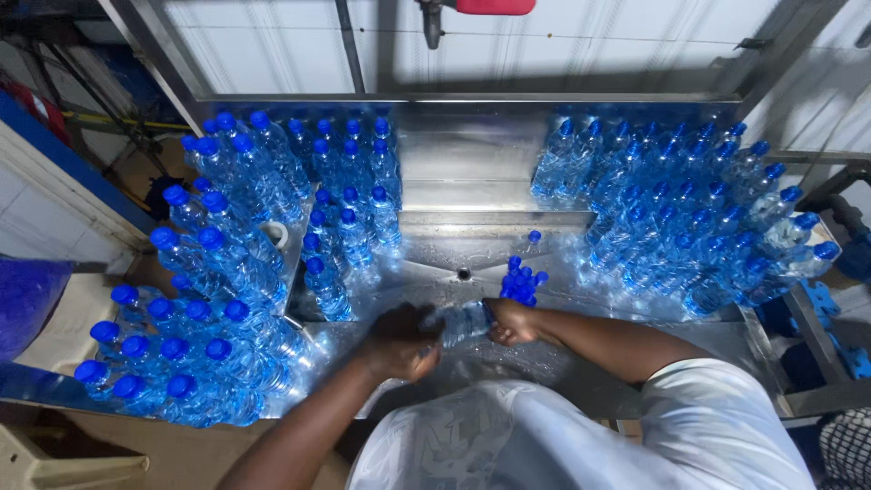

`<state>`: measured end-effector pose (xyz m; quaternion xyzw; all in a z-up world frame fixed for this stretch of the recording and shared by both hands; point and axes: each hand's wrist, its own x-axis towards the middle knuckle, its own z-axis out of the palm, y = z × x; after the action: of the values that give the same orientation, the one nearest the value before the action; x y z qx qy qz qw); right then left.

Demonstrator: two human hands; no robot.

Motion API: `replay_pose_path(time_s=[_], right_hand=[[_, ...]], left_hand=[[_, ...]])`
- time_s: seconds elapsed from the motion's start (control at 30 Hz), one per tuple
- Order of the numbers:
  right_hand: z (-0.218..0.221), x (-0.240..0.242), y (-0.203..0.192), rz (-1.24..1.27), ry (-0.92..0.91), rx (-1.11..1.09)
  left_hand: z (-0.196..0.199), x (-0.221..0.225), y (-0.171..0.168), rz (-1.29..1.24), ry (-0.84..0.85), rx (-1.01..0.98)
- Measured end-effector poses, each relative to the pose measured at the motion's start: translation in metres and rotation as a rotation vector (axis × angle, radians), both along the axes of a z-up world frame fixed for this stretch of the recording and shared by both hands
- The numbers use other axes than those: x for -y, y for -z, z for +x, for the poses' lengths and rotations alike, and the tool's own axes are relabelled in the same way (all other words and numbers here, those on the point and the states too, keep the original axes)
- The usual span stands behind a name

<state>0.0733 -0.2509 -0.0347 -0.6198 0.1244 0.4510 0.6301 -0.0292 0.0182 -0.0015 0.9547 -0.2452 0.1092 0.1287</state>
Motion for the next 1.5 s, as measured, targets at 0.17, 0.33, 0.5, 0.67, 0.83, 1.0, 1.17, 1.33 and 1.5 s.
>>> replay_pose_path(time_s=[0.17,0.33,0.5,0.67,0.83,1.0,1.17,1.33,1.5], right_hand=[[0.038,-0.005,-0.002,-0.359,-0.341,0.051],[0.039,-0.024,-0.013,-0.469,-0.624,-0.009],[0.072,-0.074,-0.060,-0.336,-0.526,0.251],[0.086,-0.160,-0.085,-0.157,-0.234,1.040],[0.102,-0.224,-0.065,-0.309,-0.238,1.496],[0.108,-0.225,-0.065,-0.328,-0.222,1.306],[0.104,-0.167,-0.040,-0.544,-0.404,1.179],[0.095,-0.034,0.014,-0.819,-0.967,1.262],[0.065,0.022,0.037,-0.805,-1.022,1.180]], left_hand=[[-0.020,-0.022,0.015,-0.022,0.431,0.820],[-0.017,-0.050,0.029,-0.058,0.489,0.611],[0.005,-0.078,0.062,0.320,0.581,0.554],[0.008,-0.044,0.062,0.042,-0.373,0.004],[0.013,-0.029,0.053,-0.252,-0.511,-0.001],[0.021,-0.027,0.062,-0.435,-0.451,0.143],[0.026,-0.017,0.070,-0.322,-0.582,-0.243],[0.033,0.002,0.073,-0.372,-0.577,-0.227],[0.038,0.036,0.052,-0.435,-0.568,-0.483]])
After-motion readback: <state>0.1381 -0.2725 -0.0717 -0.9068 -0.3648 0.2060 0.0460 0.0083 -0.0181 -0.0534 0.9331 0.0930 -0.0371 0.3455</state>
